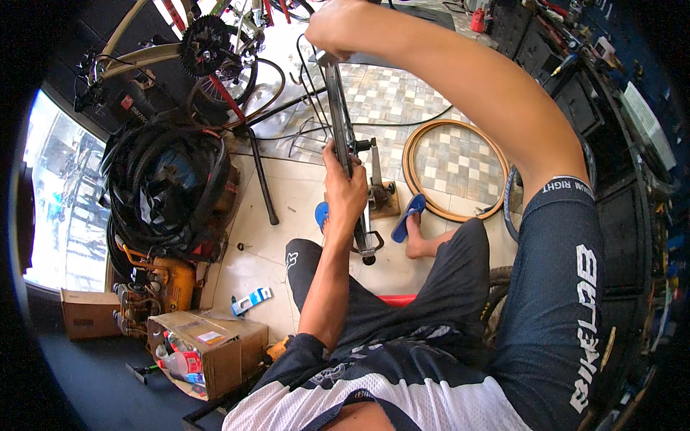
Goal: The person removes a bicycle tire from a wheel, inspects the rim, and uses a spoke wrench to adjust the spokes. They then place the tire back onto the rim and continue adjusting the wheel while seated.
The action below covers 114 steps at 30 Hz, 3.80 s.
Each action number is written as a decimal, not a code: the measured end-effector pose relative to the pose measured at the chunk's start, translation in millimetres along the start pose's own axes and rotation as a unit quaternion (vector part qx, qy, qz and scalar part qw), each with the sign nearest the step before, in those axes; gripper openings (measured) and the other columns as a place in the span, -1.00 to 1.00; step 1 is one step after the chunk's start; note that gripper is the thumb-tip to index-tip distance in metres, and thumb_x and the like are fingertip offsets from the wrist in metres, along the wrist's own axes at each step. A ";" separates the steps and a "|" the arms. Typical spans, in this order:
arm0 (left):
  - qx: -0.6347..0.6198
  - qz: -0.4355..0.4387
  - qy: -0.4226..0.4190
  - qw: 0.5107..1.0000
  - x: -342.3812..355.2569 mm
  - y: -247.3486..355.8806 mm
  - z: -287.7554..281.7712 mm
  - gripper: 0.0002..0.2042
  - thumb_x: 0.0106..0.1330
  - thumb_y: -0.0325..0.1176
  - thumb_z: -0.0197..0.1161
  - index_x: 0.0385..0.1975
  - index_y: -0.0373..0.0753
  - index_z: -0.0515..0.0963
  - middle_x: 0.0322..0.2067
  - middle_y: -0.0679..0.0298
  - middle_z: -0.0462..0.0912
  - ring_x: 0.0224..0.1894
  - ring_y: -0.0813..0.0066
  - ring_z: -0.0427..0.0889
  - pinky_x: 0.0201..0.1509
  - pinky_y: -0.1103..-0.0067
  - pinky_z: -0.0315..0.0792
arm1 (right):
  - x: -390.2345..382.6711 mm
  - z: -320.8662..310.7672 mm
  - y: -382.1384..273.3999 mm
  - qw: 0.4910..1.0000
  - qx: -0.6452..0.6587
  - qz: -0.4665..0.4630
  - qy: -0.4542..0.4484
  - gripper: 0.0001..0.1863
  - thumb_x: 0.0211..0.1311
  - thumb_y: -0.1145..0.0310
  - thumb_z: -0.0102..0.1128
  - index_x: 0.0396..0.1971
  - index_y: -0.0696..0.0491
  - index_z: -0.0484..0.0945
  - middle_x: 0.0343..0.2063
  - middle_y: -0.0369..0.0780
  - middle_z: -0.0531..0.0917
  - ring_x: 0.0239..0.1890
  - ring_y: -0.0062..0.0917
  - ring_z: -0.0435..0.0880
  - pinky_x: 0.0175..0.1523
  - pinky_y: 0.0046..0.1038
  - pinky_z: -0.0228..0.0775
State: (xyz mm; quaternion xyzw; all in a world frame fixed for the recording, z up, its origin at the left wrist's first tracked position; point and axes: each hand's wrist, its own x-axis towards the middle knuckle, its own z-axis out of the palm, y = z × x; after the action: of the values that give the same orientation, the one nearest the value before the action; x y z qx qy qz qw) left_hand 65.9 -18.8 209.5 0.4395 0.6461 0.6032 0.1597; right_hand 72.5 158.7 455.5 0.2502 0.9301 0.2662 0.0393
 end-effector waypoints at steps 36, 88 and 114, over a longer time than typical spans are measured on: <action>0.009 0.005 -0.053 0.999 71.8 -3.9 -13.3 -0.30 0.31 -0.33 0.36 0.39 -0.41 0.22 0.01 -0.11 0.60 -0.07 0.17 0.68 -0.01 0.34 0.57 | -93.1 12.7 30.0 0.991 0.063 0.107 -0.050 -0.68 0.21 0.12 0.44 -0.06 -0.13 0.73 -0.10 -0.18 0.78 0.02 -0.23 0.75 0.05 -0.12 0.63; 0.089 -0.023 -0.087 0.992 -120.5 -83.8 -27.1 -0.49 0.32 -0.39 0.38 0.21 -0.40 0.38 -0.16 -0.06 0.58 -0.17 0.08 0.63 -0.07 0.33 0.51 | -61.4 30.1 16.2 0.993 0.110 0.045 -0.020 -0.69 0.38 0.10 0.26 -0.01 -0.07 0.65 -0.16 -0.13 0.76 -0.01 -0.16 0.75 0.10 -0.09 0.58; 0.073 -0.085 -0.132 0.985 -126.2 -87.7 -27.9 -0.43 0.35 -0.37 0.35 0.29 -0.46 0.33 -0.01 -0.21 0.59 0.00 -0.15 0.62 0.09 0.23 0.50 | -68.0 16.2 4.2 0.995 0.082 -0.009 -0.065 -0.68 0.30 0.15 0.31 -0.06 -0.01 0.68 -0.13 -0.10 0.75 0.01 -0.17 0.74 0.07 -0.14 0.59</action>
State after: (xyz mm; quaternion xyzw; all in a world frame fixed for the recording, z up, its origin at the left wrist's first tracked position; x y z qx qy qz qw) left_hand 83.5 -122.6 94.1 0.4696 0.6966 0.4751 0.2618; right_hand 137.0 136.4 439.8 0.2609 0.9464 0.1722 0.0813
